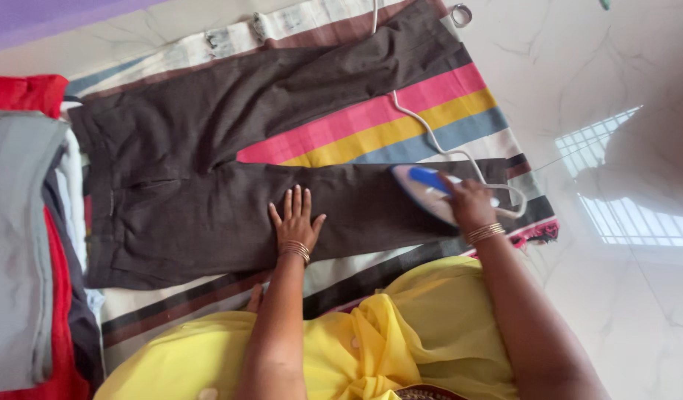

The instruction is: The person irons a pair of grey trousers and then a pair of dark brown trousers on a striped mat. They use a handheld electric iron to smooth the fabric, folding and repositioning the garments as needed.

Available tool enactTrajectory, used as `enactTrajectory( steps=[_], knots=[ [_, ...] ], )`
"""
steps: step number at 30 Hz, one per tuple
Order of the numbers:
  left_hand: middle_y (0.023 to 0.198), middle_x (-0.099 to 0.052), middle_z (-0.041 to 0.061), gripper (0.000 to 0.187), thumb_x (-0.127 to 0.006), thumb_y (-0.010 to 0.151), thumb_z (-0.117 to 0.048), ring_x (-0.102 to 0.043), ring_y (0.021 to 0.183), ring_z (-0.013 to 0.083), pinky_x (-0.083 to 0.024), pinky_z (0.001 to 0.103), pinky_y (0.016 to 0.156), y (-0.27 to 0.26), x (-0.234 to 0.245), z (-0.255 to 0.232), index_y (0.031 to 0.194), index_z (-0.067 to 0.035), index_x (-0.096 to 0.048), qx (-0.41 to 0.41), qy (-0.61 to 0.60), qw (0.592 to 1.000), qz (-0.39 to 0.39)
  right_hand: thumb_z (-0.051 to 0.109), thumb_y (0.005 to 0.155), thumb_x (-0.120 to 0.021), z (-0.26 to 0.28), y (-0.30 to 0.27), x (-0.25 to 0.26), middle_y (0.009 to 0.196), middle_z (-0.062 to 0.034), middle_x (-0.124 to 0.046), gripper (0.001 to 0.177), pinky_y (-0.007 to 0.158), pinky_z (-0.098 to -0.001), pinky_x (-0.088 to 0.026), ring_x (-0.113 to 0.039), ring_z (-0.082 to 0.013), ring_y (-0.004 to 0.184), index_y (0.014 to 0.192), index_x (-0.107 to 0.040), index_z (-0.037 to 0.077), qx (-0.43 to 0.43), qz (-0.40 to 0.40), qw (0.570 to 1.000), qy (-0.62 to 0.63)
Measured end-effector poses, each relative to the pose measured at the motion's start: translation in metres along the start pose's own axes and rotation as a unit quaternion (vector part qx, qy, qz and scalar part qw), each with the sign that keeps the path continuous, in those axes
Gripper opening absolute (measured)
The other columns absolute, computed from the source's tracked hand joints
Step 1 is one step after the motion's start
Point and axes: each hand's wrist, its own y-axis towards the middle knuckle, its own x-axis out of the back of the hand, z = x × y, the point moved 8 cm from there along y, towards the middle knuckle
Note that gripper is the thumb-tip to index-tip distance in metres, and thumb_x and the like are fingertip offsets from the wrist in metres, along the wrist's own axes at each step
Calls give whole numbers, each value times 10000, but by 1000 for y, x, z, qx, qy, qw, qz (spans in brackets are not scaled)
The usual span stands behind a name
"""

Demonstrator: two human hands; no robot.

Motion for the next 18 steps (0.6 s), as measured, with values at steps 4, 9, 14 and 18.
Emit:
enactTrajectory(
  steps=[4,9,14,18],
  knots=[
    [1694,-255,78,768,-483,974,-608,-208,1559,261,-85,666,1205,1,2,22,1605,-206,-312,17,22,999,-22,275,936,-642,107,-21,-16,1067,-87,-659,629,945,-491,-471,-613,-301,1051,1525,-449,384,159,106,979,74],
    [1704,-230,109,810,-471,979,-619,-194,1566,289,-93,637,1224,7,5,51,1629,-170,-294,88,18,996,-30,247,950,-629,113,-18,-24,1114,-122,-640,614,933,-468,-488,-606,-317,1049,1520,-464,404,154,94,980,85],
    [1704,-158,139,803,-396,989,-641,-137,1561,305,-65,629,1217,-11,13,115,1622,-169,-247,240,17,970,-32,179,884,-739,-53,3,-27,1114,-190,-665,696,850,-508,-547,-678,-395,962,1516,-520,370,-87,24,988,128],
    [1705,-134,170,854,-373,1005,-650,-102,1564,349,-48,633,1209,-27,20,126,1639,-98,-221,326,22,943,-57,232,892,-776,-111,-12,-22,1119,-169,-690,678,890,-546,-517,-675,-420,1013,1509,-540,384,-192,-37,975,100]
  ],
)
